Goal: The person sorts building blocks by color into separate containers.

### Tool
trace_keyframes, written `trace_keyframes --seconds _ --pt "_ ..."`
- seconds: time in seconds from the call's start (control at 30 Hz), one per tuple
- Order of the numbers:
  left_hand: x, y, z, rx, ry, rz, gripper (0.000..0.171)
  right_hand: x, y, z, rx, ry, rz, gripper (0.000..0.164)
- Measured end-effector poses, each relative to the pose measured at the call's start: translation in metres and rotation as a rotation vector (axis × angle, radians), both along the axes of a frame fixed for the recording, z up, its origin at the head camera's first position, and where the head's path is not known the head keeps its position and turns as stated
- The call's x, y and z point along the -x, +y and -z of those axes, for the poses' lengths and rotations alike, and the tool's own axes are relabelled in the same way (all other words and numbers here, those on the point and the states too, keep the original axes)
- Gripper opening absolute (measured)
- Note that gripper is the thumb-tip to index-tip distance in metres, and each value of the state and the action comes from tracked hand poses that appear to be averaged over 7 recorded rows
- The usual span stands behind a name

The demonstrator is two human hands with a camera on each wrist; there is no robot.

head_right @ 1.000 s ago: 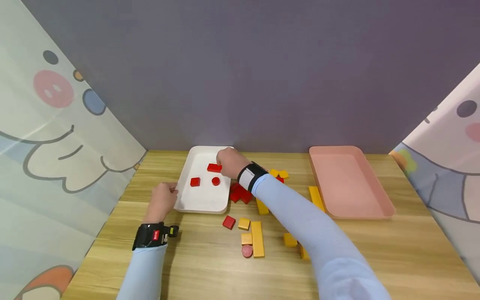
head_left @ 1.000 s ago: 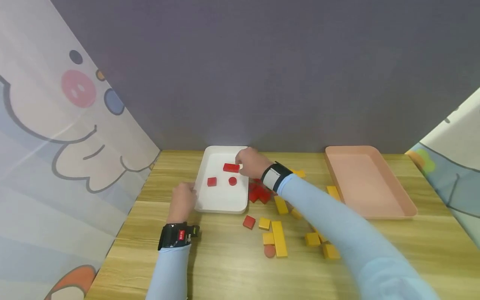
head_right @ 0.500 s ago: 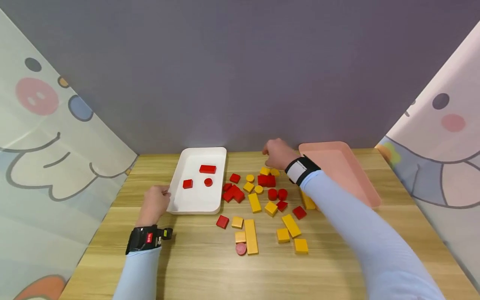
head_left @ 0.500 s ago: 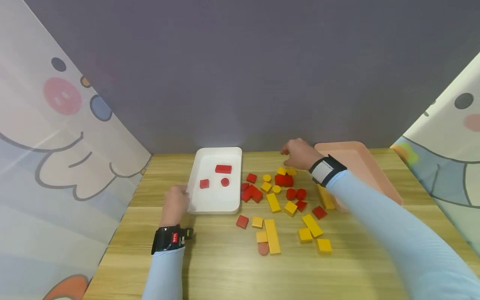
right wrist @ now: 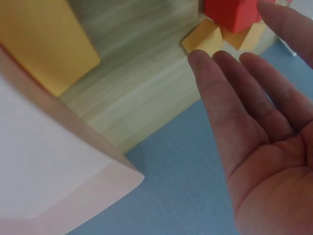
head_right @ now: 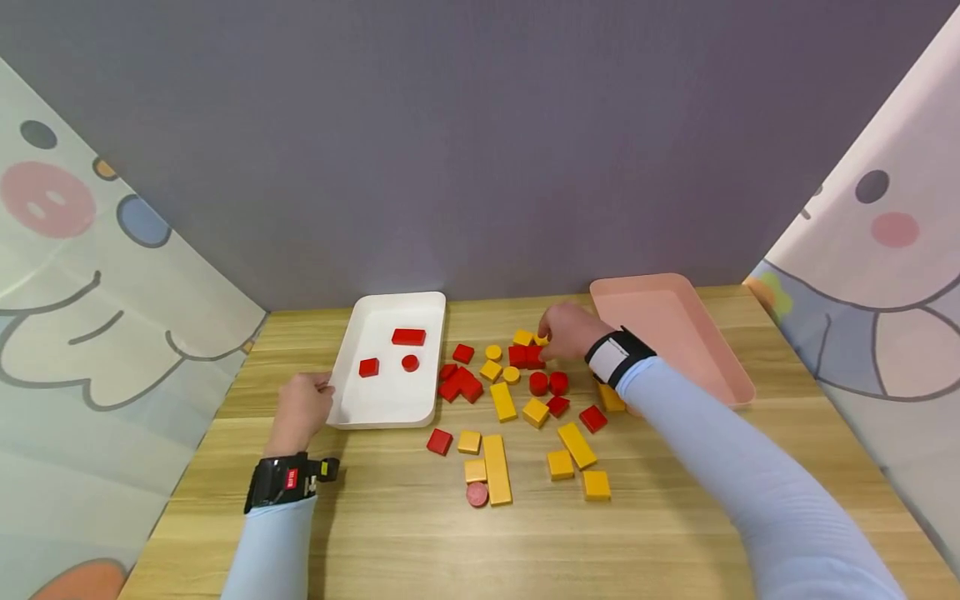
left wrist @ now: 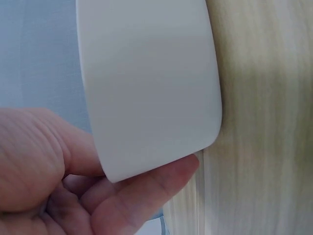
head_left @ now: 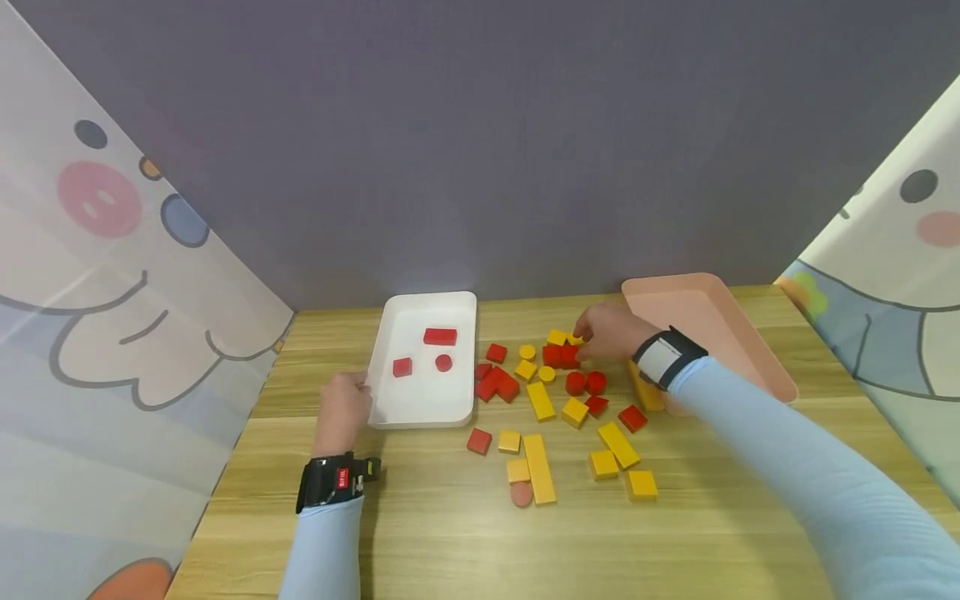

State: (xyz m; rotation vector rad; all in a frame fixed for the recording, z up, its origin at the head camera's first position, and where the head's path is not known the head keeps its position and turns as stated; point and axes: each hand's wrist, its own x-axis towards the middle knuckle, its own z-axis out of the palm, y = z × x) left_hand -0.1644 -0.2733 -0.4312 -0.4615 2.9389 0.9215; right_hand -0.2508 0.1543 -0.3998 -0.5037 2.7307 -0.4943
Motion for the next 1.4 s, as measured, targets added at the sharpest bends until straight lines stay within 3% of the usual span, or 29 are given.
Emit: trace_keyframes --seconds 0.33,0.93,1.27,1.4 --pt "0.001 0.0 0.001 0.008 0.016 -0.008 0.038 0.004 -0.012 0.013 0.011 0.007 -0.053 0.034" --pt "0.001 -0.001 0.005 0.015 0.022 -0.01 0.037 0.003 -0.021 0.022 0.003 -0.014 -0.046 0.034" --pt "0.001 0.0 0.001 0.021 0.015 -0.001 0.036 0.006 -0.021 0.005 0.014 -0.018 -0.013 0.014" --pt "0.002 0.001 -0.001 0.032 0.0 -0.001 0.036 0.012 -0.028 -0.008 0.013 0.061 -0.046 0.016"
